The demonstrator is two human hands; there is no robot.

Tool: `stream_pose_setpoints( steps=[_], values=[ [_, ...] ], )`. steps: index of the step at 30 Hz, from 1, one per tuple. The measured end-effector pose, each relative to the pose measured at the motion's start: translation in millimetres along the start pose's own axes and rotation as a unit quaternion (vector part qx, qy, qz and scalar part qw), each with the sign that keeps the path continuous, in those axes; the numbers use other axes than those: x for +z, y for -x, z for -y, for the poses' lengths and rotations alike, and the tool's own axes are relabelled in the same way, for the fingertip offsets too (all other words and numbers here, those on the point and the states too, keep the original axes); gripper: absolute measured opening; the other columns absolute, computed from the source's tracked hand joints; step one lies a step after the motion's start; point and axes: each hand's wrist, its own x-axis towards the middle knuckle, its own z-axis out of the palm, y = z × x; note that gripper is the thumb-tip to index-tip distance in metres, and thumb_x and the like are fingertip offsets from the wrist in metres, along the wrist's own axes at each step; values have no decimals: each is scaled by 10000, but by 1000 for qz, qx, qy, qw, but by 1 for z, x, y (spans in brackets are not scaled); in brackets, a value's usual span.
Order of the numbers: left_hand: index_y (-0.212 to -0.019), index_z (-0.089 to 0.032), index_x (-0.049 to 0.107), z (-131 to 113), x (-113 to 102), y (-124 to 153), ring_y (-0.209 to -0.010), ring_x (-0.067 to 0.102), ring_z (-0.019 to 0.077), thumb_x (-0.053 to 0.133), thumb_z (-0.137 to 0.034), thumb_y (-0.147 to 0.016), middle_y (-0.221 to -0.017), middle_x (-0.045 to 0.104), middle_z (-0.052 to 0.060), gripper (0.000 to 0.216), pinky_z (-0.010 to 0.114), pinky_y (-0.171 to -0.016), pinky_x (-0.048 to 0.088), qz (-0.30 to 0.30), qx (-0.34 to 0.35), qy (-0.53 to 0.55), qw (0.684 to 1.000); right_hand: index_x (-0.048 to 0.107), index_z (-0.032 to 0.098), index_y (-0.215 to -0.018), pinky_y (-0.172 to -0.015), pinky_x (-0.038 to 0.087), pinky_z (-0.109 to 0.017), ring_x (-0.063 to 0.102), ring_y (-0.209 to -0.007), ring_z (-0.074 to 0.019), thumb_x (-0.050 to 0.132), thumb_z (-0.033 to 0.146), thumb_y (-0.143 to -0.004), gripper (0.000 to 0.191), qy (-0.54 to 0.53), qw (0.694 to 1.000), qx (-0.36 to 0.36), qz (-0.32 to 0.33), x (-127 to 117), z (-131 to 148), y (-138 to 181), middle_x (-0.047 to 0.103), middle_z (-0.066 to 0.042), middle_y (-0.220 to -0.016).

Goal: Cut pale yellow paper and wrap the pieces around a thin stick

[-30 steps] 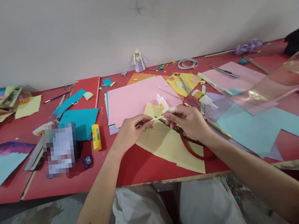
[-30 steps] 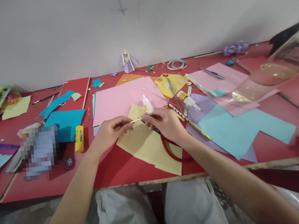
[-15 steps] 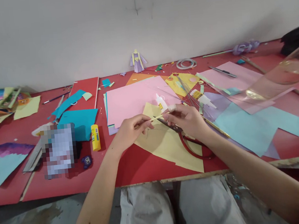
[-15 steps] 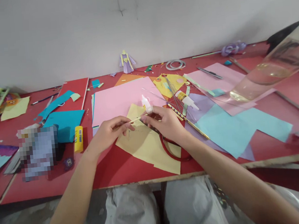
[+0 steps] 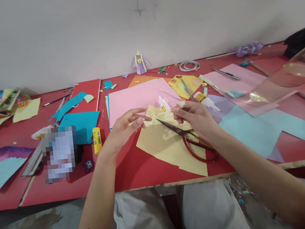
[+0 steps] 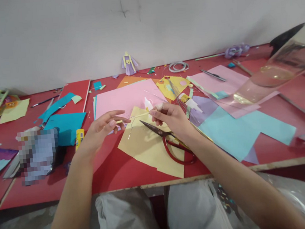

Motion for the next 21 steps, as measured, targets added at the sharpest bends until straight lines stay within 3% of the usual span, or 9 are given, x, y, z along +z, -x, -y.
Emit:
stream_pose_setpoints(
  steps=[3,6,11,21],
  values=[
    [-1158,-187,650,6,6,-3,-1003,666,199,697,-453,-833,-1085,721,103,423,304,-886,522,-30,5,10,999,632,187,-673,-526,419,-240,502,-555,-96,764,403,-770,271,-34,999,9,-3,1,-3,0,606,3,-663],
    [-1074,-181,691,15,18,-6,-917,683,187,760,-437,-772,-1002,736,86,402,283,-804,537,-29,-3,32,999,644,182,-690,-525,408,-236,500,-553,-91,752,399,-789,262,-49,999,19,6,3,-4,2,605,5,-659],
    [-995,-184,719,22,35,-9,-795,690,145,728,-372,-821,-826,749,37,257,260,-789,546,-91,-4,68,993,641,180,-692,-510,381,-232,486,-538,-86,748,429,-794,290,-51,998,26,10,9,-5,5,600,7,-649],
    [-816,-182,730,23,34,-9,-728,676,155,703,-409,-838,-725,728,29,229,280,-755,556,-121,11,18,992,678,173,-772,-508,378,-236,516,-568,-108,672,495,-842,329,38,997,37,55,10,-1,8,622,-13,-654]
  ],
)
